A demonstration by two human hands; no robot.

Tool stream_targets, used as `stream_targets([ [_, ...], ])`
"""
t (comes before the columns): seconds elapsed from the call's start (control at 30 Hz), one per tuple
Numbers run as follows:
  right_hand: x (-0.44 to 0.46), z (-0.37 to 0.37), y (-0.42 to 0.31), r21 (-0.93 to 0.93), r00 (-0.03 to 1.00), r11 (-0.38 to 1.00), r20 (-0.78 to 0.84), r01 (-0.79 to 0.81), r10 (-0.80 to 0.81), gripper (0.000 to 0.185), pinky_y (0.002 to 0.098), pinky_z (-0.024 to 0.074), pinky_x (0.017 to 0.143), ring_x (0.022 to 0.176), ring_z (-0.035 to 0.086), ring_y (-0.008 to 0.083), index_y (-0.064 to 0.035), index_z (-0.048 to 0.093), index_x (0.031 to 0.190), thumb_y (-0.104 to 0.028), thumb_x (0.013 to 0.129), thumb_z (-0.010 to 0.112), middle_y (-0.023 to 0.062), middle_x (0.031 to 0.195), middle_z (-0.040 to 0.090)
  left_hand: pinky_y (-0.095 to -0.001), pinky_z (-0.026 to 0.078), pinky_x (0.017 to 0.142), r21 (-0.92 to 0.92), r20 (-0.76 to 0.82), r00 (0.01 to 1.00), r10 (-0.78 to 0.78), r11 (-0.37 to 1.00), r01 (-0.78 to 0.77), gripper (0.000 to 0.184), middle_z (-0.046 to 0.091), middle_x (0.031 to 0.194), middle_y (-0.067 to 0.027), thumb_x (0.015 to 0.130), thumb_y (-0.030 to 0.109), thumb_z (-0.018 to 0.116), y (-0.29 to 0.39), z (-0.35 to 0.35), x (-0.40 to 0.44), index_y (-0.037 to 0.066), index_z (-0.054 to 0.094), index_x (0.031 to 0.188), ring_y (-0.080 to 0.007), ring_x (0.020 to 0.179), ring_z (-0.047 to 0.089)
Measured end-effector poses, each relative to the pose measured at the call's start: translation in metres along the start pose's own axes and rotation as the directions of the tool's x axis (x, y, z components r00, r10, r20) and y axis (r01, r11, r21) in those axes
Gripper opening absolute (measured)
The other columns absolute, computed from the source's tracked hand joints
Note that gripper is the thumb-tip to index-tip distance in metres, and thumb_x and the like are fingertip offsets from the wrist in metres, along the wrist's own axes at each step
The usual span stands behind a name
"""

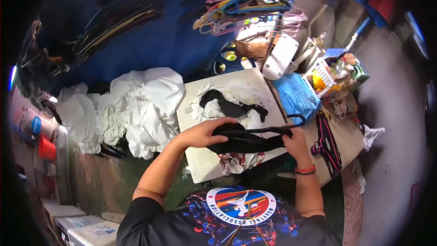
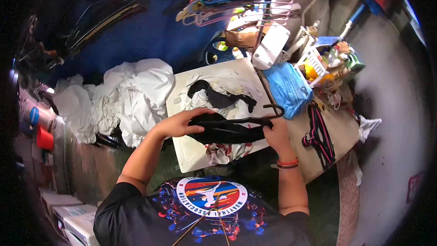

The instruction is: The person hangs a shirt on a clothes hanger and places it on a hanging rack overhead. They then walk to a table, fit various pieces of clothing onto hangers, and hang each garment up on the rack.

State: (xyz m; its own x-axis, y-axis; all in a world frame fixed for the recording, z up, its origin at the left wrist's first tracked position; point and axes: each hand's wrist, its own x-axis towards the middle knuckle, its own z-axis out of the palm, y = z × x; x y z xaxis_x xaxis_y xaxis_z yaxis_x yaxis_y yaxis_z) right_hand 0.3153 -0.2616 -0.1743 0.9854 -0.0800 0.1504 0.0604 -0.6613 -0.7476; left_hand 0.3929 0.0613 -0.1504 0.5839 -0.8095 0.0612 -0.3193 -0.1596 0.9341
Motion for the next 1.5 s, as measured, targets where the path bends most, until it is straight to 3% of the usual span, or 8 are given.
stream_targets([
  [0.17,-0.005,0.001,-0.006,-0.239,0.855,0.962,-0.464,0.133,-0.233,0.032,0.0380,0.0445,0.082,0.085,0.057,0.0278,0.0016,0.060,0.094,0.010,0.068,0.044,0.0155,0.084,0.058,-0.0383,0.043,0.093,0.272,-0.249,0.967,0.044,0.962,0.026,0.033,0.060,0.110,-0.0184,0.085,0.002,0.053,-0.009,0.007,-0.002,0.004,0.056,0.118,-0.0346,0.107,0.055],
  [0.27,-0.017,0.002,0.034,0.402,0.953,0.912,-0.238,-0.080,0.188,0.030,0.0320,0.0426,0.084,0.085,0.056,0.0193,0.0021,0.061,0.093,0.007,0.069,0.043,0.0102,0.084,0.060,-0.0298,0.040,0.093,0.024,-0.423,0.904,-0.065,0.996,0.083,0.029,0.061,0.108,-0.0102,0.091,0.006,0.051,-0.009,-0.006,-0.009,0.001,0.055,0.119,-0.0187,0.104,0.054],
  [0.33,-0.025,0.005,0.059,0.805,0.945,0.502,0.216,-0.314,0.245,0.029,0.0276,0.0411,0.084,0.084,0.055,0.0154,0.0028,0.062,0.092,0.003,0.071,0.043,0.0072,0.085,0.060,-0.0272,0.038,0.093,-0.073,-0.424,0.896,-0.133,0.991,0.113,0.029,0.060,0.109,-0.0078,0.092,0.007,0.050,-0.013,-0.010,-0.009,-0.001,0.055,0.119,-0.0143,0.104,0.051],
  [0.63,-0.034,-0.008,0.024,0.114,0.896,0.965,0.411,-0.235,0.169,0.033,0.0286,0.0443,0.082,0.090,0.060,0.0168,-0.0008,0.067,0.107,-0.021,0.080,0.069,0.0073,0.092,0.066,-0.0297,0.041,0.087,0.093,-0.466,0.881,0.081,0.995,-0.043,0.026,0.061,0.101,-0.0115,0.086,0.001,0.054,0.012,-0.018,-0.001,-0.002,0.059,0.111,-0.0214,0.096,0.056],
  [0.73,-0.034,-0.015,0.044,0.254,0.835,0.808,0.315,-0.532,0.451,0.028,0.0289,0.0456,0.074,0.082,0.061,0.0160,-0.0032,0.068,0.103,-0.021,0.081,0.069,0.0053,0.090,0.065,-0.0306,0.042,0.083,0.172,-0.432,0.896,0.103,0.985,-0.030,0.026,0.061,0.095,-0.0120,0.083,-0.002,0.055,0.028,-0.022,-0.011,-0.001,0.062,0.108,-0.0231,0.091,0.057],
  [0.87,-0.033,-0.029,0.099,0.800,0.841,0.489,0.034,-0.347,0.540,0.018,0.0246,0.0463,0.063,0.072,0.059,0.0112,-0.0011,0.069,0.097,-0.011,0.083,0.063,0.0058,0.083,0.065,-0.0326,0.045,0.077,0.349,-0.379,0.909,0.175,0.936,-0.035,0.026,0.061,0.090,-0.0128,0.079,-0.005,0.058,0.037,-0.017,-0.020,0.001,0.065,0.103,-0.0272,0.085,0.058],
  [1.1,-0.026,-0.069,0.053,0.323,0.870,0.908,-0.326,-0.267,0.371,0.021,0.0233,0.0466,0.058,0.065,0.058,0.0102,0.0026,0.067,0.100,-0.003,0.083,0.058,0.0041,0.079,0.063,-0.0338,0.048,0.074,0.505,-0.378,0.899,0.221,0.863,0.000,0.029,0.062,0.094,-0.0133,0.077,-0.007,0.058,0.021,-0.011,-0.032,0.005,0.066,0.102,-0.0300,0.085,0.061],
  [1.5,-0.011,-0.056,-0.052,-0.182,0.961,0.945,0.007,0.272,-0.275,0.030,0.0321,0.0476,0.078,0.088,0.059,0.0314,0.0006,0.062,0.106,-0.014,0.081,0.068,0.0166,0.088,0.060,-0.0311,0.046,0.079,0.417,-0.367,0.909,0.198,0.908,-0.029,0.025,0.064,0.096,-0.0131,0.078,-0.004,0.061,0.044,-0.013,-0.014,0.003,0.067,0.101,-0.0272,0.090,0.062],
])
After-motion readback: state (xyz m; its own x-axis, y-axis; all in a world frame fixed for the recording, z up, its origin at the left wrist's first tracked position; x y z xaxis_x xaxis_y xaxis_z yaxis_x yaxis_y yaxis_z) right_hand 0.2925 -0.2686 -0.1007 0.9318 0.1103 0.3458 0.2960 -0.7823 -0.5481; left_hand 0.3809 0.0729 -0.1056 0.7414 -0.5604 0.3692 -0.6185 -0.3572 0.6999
